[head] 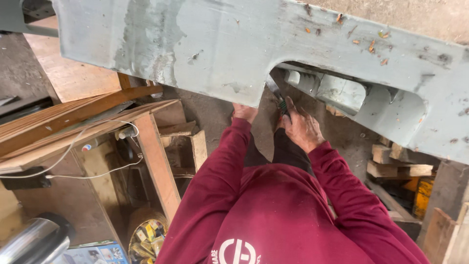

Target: The person cleans a large grey metal frame using a wire brush and a red heat gun. They scrub the surface with the wire brush, then apply heat to specific areas, and finally use a metal scraper to remove residue from the frame's edges.

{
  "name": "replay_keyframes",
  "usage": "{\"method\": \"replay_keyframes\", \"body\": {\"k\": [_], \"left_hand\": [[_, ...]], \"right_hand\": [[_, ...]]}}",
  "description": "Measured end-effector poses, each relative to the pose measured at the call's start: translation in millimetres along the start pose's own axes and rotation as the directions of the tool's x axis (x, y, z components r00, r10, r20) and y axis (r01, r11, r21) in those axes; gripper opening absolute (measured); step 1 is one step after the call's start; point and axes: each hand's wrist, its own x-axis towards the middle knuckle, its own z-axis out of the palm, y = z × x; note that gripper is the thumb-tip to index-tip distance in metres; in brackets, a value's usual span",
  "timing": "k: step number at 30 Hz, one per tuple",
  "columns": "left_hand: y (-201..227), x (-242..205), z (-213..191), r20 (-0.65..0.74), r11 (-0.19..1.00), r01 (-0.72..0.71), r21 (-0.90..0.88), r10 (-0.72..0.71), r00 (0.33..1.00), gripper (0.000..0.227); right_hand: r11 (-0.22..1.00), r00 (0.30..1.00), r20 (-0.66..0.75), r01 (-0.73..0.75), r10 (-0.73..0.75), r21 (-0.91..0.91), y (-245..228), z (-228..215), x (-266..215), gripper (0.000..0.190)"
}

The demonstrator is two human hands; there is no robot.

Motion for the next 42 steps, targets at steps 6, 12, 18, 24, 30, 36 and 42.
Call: {"method": "replay_keyframes", "body": {"k": [6, 12, 18, 24, 30, 36, 42], "left_hand": [[6.2, 14.9, -26.4, 0.119, 0.979, -0.101, 0.177, 0.081, 0.99, 0.036], [15.0, 24.4, -61.4, 0.433, 0.96, 0.035, -0.278, 0.093, 0.897, 0.06], [31.4, 47.8, -95.9, 0.457, 0.872, -0.394, 0.29, 0.236, 0.858, 0.063], [49.8, 63.1, -109.3, 0.39, 0.935, -0.318, 0.158, 0.237, 0.89, 0.056], [57.2, 61.8, -100.0, 0.265, 0.86, 0.259, -0.439, -0.152, 0.952, 0.035], [38.6, 57.9, -106.7, 0.41, 0.878, -0.39, 0.279, 0.259, 0.875, 0.061], [17.1, 46.0, -100.0, 0.543, 0.827, -0.409, 0.385, 0.155, 0.825, 0.072]], "right_hand": [[0.981, 0.986, 0.012, -0.169, 0.168, 0.091, 15.5, 30.8, -15.7, 0.063], [0.985, 0.949, -0.316, 0.057, -0.002, 0.164, 32.9, 96.1, -40.1, 0.062], [0.177, 0.944, 0.132, -0.192, 0.304, 0.965, 10.5, 124.8, -52.3, 0.058], [-0.259, 0.95, 0.245, -0.192, 0.191, 0.946, -11.3, 105.4, -37.0, 0.054], [-0.444, 0.944, 0.331, -0.293, 0.009, 0.847, -4.4, 87.0, -24.8, 0.048], [-0.331, 0.907, 0.42, -0.389, 0.023, 0.86, 12.3, 90.1, -22.2, 0.052], [0.631, 0.99, -0.081, -0.009, 0.114, 0.776, 32.2, 97.0, -33.0, 0.055]]}}
